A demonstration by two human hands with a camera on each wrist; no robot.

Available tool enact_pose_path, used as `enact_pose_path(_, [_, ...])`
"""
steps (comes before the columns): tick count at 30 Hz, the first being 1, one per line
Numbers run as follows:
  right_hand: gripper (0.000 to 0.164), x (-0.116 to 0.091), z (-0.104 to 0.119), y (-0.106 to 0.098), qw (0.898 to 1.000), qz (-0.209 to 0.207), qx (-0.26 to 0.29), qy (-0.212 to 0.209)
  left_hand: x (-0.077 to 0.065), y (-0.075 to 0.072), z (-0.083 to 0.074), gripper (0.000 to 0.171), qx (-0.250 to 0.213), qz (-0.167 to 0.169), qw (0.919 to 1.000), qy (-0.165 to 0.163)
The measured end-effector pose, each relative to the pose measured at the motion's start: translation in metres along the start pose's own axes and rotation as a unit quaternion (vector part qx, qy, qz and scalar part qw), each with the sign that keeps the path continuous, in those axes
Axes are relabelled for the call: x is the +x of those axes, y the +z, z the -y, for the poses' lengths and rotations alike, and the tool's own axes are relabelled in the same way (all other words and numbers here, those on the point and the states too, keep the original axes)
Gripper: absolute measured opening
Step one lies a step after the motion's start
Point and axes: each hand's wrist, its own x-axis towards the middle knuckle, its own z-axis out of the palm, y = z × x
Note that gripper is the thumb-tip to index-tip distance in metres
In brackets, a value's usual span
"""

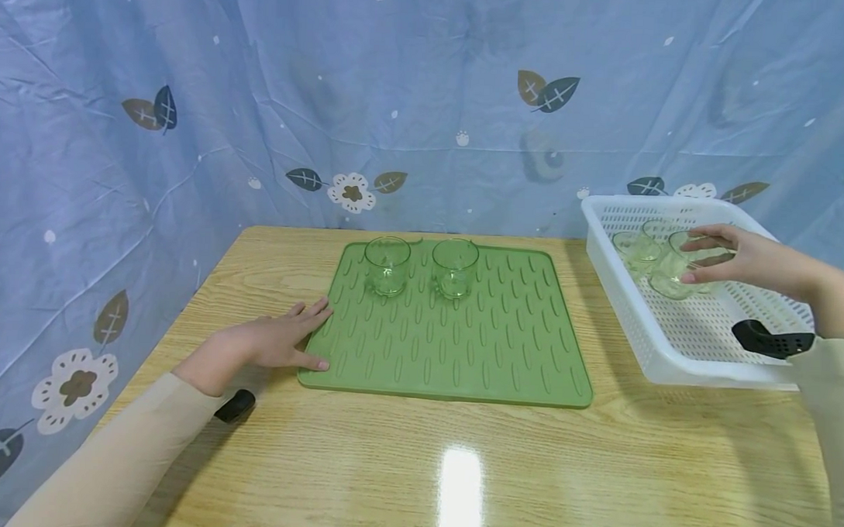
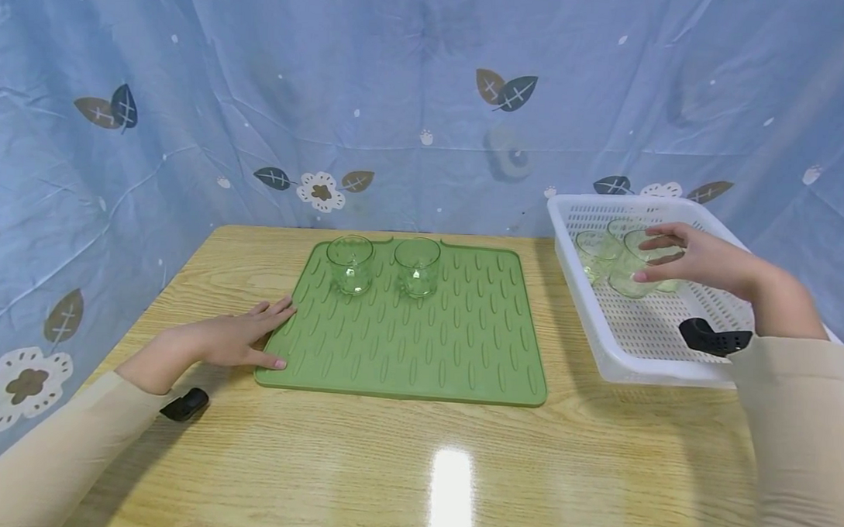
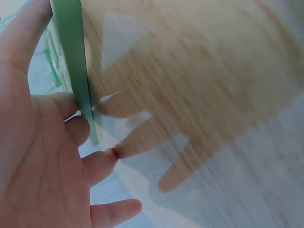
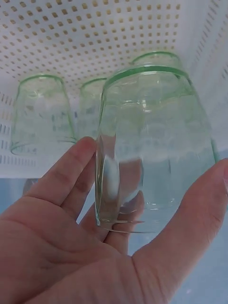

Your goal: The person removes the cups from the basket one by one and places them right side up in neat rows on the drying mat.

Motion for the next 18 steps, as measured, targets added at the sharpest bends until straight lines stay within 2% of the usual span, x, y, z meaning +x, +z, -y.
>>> enact_pose_path(9, [0.078, -0.004, 0.009, -0.002, 1.000, -0.011, 0.016, -0.016, -0.003, -0.001, -0.003, 0.104, -0.004, 0.000, 1.0000, 0.001])
enact_pose_path(12, [0.075, -0.006, 0.011, -0.002, 0.999, -0.031, 0.031, -0.014, -0.002, -0.001, -0.002, 0.105, -0.002, 0.000, 1.0000, 0.000])
enact_pose_path(18, [0.062, -0.007, 0.015, 0.004, 0.992, -0.078, 0.097, -0.028, -0.002, -0.001, -0.001, 0.105, 0.000, 0.002, 1.0000, 0.001])
